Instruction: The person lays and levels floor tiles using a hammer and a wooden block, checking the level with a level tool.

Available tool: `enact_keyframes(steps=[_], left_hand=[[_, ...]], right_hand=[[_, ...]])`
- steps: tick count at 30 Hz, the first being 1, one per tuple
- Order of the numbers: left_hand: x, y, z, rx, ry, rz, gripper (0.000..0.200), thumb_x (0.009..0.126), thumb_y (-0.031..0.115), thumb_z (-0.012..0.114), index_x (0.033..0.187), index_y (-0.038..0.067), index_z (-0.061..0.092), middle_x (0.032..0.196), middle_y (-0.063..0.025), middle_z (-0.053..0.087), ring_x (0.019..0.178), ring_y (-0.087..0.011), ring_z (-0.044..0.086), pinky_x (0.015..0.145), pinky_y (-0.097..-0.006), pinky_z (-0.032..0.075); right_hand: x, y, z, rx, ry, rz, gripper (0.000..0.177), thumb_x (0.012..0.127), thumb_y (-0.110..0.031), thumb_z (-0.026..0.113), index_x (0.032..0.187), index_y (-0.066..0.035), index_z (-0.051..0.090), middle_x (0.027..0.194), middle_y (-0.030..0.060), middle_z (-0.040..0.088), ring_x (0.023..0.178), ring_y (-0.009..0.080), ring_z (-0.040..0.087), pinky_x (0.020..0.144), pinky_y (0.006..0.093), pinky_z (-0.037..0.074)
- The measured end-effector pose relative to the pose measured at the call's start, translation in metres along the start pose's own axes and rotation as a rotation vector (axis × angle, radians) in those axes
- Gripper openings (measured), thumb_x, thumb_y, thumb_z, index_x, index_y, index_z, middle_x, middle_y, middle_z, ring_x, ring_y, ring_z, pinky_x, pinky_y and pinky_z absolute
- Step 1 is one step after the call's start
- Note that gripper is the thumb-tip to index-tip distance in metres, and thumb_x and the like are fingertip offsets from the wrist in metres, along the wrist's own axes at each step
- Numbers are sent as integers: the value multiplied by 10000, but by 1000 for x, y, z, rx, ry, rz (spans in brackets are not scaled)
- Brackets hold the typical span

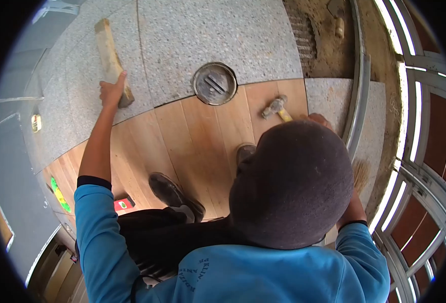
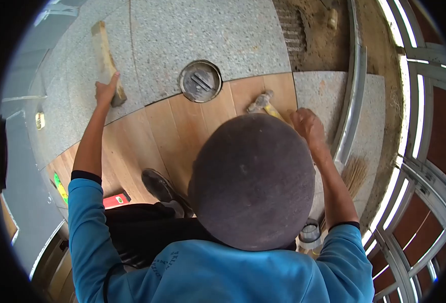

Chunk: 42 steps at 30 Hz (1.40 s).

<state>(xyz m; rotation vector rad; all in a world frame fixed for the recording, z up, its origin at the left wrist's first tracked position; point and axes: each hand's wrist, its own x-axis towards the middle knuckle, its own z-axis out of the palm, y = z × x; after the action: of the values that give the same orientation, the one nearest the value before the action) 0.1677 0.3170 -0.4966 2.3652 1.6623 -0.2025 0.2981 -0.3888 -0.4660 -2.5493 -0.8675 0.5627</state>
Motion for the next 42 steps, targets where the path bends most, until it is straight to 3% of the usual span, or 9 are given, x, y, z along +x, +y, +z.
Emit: enact_keyframes(steps=[3,9,12,20,23,28,33,36,42], left_hand=[[-36,12,2,186,377,384,1063,862,708,668,1588,19,310,1631,-272,316,1490,-445,331,1164,-656,283],[-82,84,18,98,368,967,889,942,574,656,1579,32,354,1595,-285,376,1482,-444,340,1196,-582,275],[-95,106,19,130,309,956,904,942,602,636,1565,5,368,1598,-287,371,1475,-442,357,1211,-552,267],[-33,27,13,191,106,71,1203,821,802,622,1598,-33,242,1592,-304,346,1454,-458,382,1165,-592,347],[-29,16,20,148,130,88,1192,840,781,620,1615,-19,195,1627,-287,299,1480,-438,354,1175,-627,307],[-47,44,33,337,487,715,1018,911,689,606,1602,11,291,1656,-228,305,1517,-411,304,1187,-624,274],[-60,83,14,171,356,586,957,934,659,594,1593,19,327,1648,-257,304,1530,-407,279,1183,-640,258],[-63,70,4,272,233,168,898,945,632,595,1575,33,371,1627,-259,335,1500,-419,322,1181,-622,272],[-86,87,29,301,481,799,844,953,601,601,1560,54,390,1581,-243,394,1456,-408,374,1151,-620,325]], right_hand=[[-57,-11,9,43,18,276,232,977,-251,638,1106,-59,646,1091,170,671,1036,388,639,844,468,528],[-115,-13,22,-73,148,169,422,888,-161,732,1248,18,601,1096,191,644,996,401,611,857,496,518],[-116,-10,23,-52,149,210,430,880,-171,743,1233,27,598,1072,189,647,977,401,615,852,498,518],[-84,-21,26,-22,216,111,423,900,-207,742,1239,2,598,1155,173,647,1064,376,613,916,479,509],[-55,-34,30,-3,191,81,412,901,-207,740,1236,-12,600,1177,176,637,1074,370,611,925,476,511],[-17,-44,24,56,85,109,346,883,-180,739,1170,-39,607,1115,168,656,1048,381,636,887,480,533],[-4,-36,36,116,35,217,372,892,-249,738,1170,-47,593,1136,183,666,1070,389,664,888,485,545],[-10,-43,33,194,-3,349,421,910,-299,735,1219,-58,582,1185,204,674,1111,390,670,913,473,544],[-10,-63,20,295,-30,509,443,922,-295,723,1262,-50,579,1204,224,704,1121,405,689,928,463,536]])
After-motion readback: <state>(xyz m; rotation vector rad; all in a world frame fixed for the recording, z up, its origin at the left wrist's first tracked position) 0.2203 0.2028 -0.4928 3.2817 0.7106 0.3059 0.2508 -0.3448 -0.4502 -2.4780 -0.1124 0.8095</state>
